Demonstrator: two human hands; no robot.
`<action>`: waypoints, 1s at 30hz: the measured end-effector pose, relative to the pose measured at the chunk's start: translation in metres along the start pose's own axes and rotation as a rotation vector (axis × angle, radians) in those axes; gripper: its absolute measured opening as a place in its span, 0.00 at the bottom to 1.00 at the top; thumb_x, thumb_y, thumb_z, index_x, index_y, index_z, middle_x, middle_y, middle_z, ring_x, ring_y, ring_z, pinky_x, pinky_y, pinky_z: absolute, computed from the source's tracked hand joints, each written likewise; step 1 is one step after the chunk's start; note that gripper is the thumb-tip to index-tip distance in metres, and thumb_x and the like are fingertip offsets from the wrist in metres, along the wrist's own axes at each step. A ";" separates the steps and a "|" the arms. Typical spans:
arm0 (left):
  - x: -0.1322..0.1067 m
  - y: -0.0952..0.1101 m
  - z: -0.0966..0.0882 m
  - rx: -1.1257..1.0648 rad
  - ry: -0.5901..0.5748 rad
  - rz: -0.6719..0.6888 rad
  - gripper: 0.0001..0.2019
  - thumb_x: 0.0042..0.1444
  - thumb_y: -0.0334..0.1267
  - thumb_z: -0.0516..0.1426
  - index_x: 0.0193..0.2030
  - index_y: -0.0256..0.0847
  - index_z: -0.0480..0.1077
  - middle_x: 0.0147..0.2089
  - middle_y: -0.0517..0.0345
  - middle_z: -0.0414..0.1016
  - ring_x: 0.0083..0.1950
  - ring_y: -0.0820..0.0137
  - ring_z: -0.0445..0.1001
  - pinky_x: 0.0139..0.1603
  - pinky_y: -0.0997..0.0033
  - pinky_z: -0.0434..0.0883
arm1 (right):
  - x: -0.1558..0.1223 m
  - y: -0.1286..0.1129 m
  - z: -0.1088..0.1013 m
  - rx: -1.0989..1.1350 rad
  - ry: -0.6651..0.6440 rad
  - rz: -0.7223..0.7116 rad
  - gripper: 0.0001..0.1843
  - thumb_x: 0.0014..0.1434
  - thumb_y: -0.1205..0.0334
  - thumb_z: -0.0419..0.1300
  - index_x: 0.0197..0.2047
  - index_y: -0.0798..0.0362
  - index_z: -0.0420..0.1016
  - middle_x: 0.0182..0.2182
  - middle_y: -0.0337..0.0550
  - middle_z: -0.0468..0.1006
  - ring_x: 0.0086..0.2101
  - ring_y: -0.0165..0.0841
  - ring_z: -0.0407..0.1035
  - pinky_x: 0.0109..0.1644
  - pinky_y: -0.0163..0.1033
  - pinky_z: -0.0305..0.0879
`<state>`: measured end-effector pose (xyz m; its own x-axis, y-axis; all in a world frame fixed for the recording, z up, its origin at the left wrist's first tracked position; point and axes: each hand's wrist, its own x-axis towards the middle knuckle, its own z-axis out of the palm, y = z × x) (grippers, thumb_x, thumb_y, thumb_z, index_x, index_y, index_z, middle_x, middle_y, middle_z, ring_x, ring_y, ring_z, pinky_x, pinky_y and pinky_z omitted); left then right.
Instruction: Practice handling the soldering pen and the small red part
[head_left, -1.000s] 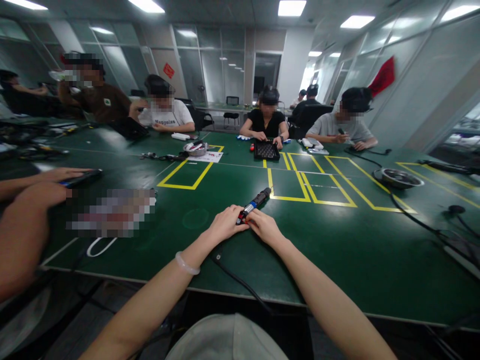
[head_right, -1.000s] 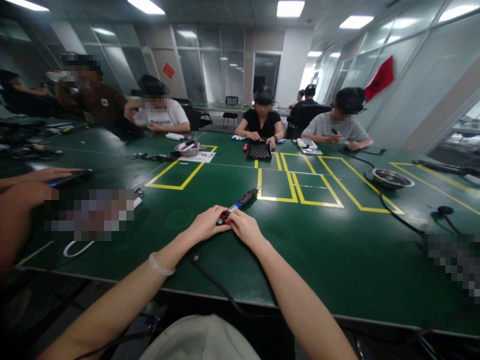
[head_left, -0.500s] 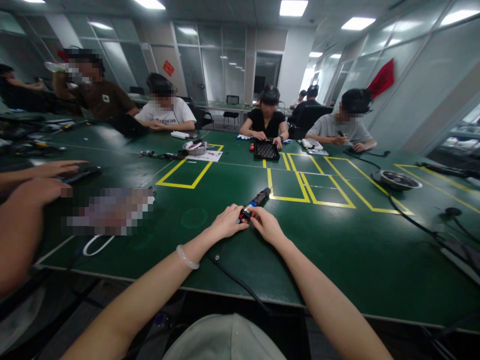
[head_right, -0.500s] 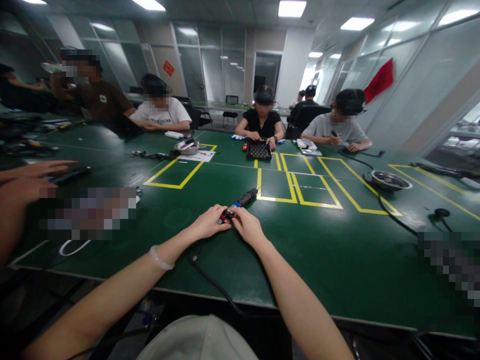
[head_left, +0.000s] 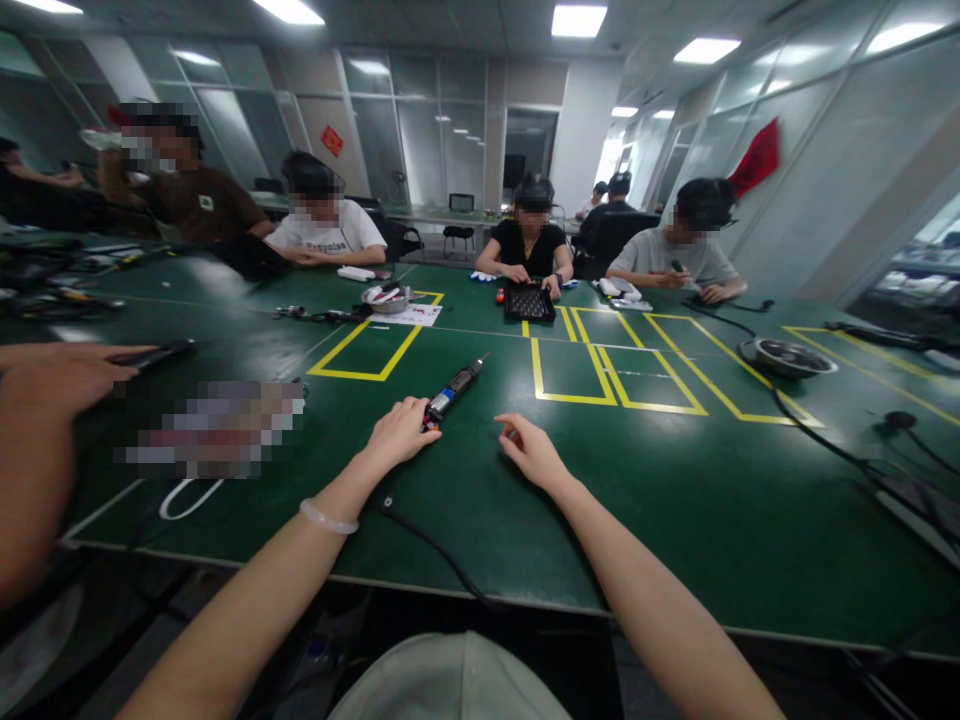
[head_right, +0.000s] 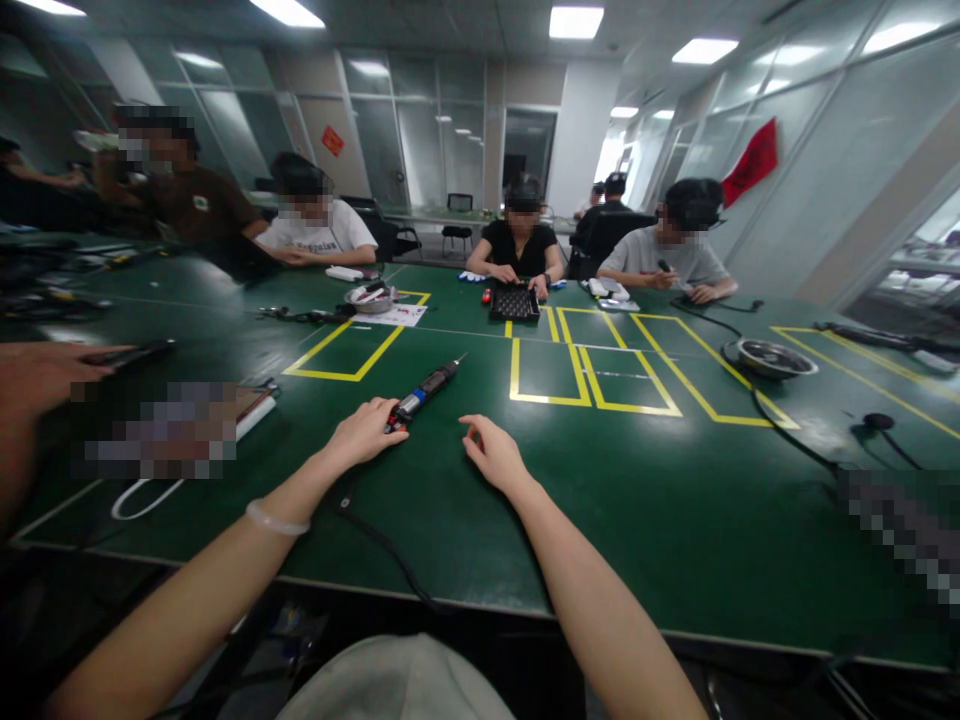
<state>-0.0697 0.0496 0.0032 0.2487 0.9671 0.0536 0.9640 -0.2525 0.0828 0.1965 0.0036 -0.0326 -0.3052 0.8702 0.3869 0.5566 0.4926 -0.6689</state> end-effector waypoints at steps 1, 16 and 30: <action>0.002 -0.010 -0.001 0.003 -0.013 -0.037 0.28 0.55 0.54 0.54 0.60 0.42 0.60 0.58 0.44 0.65 0.56 0.54 0.67 0.48 0.59 0.68 | 0.000 0.000 0.000 -0.001 -0.003 0.001 0.18 0.61 0.64 0.53 0.55 0.52 0.66 0.37 0.41 0.74 0.28 0.28 0.65 0.37 0.35 0.64; -0.006 -0.082 -0.014 0.116 0.153 -0.281 0.31 0.54 0.54 0.54 0.60 0.38 0.61 0.58 0.39 0.66 0.54 0.50 0.68 0.50 0.56 0.66 | -0.001 0.000 0.000 -0.008 -0.025 0.007 0.18 0.61 0.64 0.53 0.55 0.51 0.67 0.37 0.40 0.74 0.28 0.28 0.66 0.37 0.34 0.63; -0.014 -0.058 -0.017 0.182 0.250 -0.243 0.16 0.60 0.46 0.48 0.44 0.38 0.69 0.50 0.42 0.69 0.51 0.53 0.68 0.50 0.56 0.65 | 0.000 -0.001 0.000 -0.004 -0.031 0.008 0.18 0.60 0.65 0.54 0.54 0.51 0.67 0.37 0.40 0.75 0.28 0.28 0.66 0.38 0.35 0.64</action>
<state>-0.1308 0.0501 0.0145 0.0025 0.9548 0.2971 0.9984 0.0142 -0.0540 0.1961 0.0033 -0.0321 -0.3247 0.8740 0.3616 0.5623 0.4858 -0.6692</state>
